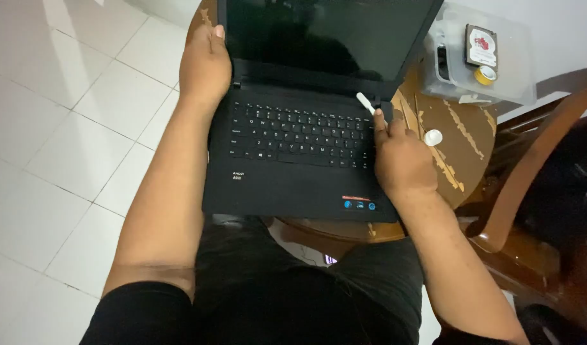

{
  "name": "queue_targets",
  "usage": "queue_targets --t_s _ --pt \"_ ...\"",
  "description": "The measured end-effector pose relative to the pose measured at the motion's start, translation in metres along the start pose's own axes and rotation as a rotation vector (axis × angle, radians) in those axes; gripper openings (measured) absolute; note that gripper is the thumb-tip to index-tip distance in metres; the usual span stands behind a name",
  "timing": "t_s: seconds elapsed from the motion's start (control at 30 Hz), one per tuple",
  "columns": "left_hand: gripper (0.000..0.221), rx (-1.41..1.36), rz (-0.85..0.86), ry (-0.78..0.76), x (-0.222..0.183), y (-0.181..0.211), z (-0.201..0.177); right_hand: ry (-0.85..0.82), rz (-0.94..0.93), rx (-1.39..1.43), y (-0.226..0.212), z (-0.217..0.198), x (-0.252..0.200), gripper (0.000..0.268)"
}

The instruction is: A person disassembles a laptop by removing the bezel, unscrewing the bottom casing, and extracting the optical drive using a screwdriver and a pry tool.

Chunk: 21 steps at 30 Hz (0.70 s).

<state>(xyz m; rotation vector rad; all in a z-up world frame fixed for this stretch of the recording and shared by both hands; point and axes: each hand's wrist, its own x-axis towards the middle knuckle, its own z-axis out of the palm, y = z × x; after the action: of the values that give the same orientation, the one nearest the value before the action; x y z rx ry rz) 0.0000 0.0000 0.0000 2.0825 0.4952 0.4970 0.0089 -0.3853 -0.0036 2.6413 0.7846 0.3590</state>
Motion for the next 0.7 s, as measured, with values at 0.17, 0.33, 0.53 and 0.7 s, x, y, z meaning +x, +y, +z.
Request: queue_targets --t_s 0.17,0.33,0.53,0.7 --pt "0.041 0.013 -0.018 0.019 0.006 -0.002 0.003 -0.034 0.005 -0.016 -0.003 -0.008 0.001 0.071" --pt "0.050 -0.032 0.065 0.053 -0.005 0.000 0.001 0.013 -0.010 -0.009 0.001 -0.011 0.004 0.071" --pt "0.049 -0.048 0.136 0.047 -0.005 -0.011 0.001 -0.225 -0.016 0.275 0.021 -0.039 0.025 0.075" --pt "0.060 -0.021 0.160 0.032 -0.006 -0.005 0.000 0.136 -0.327 0.349 0.051 -0.015 0.060 0.065"
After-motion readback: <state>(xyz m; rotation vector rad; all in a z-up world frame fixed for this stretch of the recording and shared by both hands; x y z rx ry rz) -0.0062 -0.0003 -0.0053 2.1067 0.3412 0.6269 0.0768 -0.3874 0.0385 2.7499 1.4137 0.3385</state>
